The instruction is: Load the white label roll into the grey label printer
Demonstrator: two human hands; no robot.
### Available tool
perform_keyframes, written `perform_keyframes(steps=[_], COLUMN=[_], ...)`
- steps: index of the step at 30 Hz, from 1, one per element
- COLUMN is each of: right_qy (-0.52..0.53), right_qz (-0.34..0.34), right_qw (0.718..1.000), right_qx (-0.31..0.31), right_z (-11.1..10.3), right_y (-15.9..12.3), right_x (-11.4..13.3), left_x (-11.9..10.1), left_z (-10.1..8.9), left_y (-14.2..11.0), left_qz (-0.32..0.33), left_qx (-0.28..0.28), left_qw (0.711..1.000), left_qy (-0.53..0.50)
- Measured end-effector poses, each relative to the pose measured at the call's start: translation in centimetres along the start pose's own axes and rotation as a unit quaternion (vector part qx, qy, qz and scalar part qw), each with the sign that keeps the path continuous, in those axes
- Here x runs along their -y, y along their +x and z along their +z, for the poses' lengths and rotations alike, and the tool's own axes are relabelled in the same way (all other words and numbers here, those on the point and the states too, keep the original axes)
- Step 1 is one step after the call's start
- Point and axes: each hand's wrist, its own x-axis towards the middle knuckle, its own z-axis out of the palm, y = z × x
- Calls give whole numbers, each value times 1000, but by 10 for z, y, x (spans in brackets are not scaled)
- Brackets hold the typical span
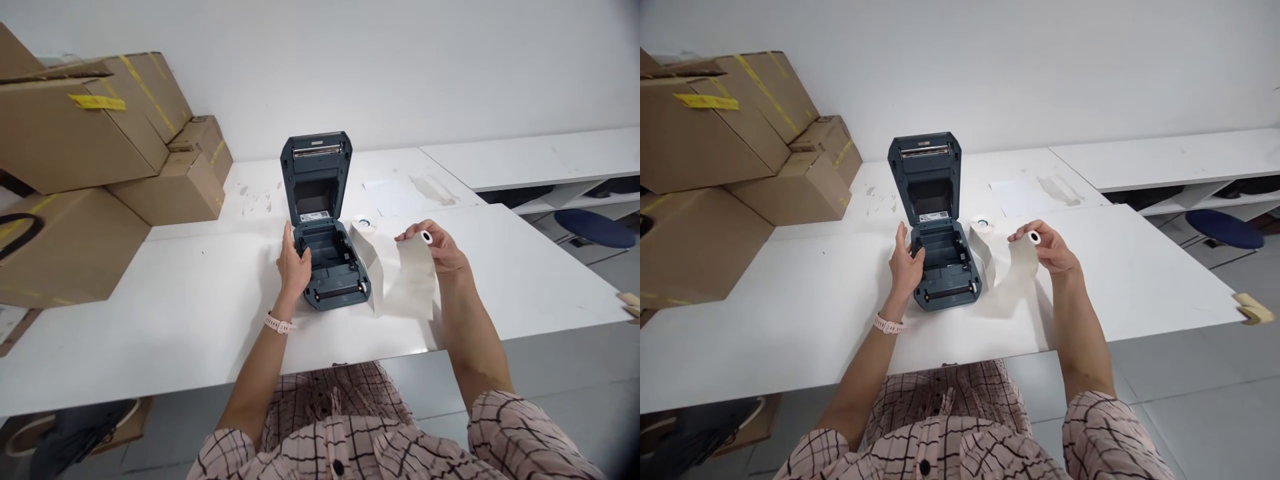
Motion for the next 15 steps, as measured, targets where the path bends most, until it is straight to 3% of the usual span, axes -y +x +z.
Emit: perform_keyframes(steps=[3,9,15], right_qy=[14,40,14], right_qz=[47,193,154], right_qw=[998,980,988], right_qx=[-25,25,21], right_z=[-9,2,-12], right_y=[-11,-6,2], right_x=[-24,-44,-28], left_x=[1,4,2], left_z=[0,0,0], left_y=[1,2,3], left_qz=[-1,-4,9], left_qx=[-10,-11,-7], left_qw=[1000,1000,1000], left_qy=[-6,-14,9])
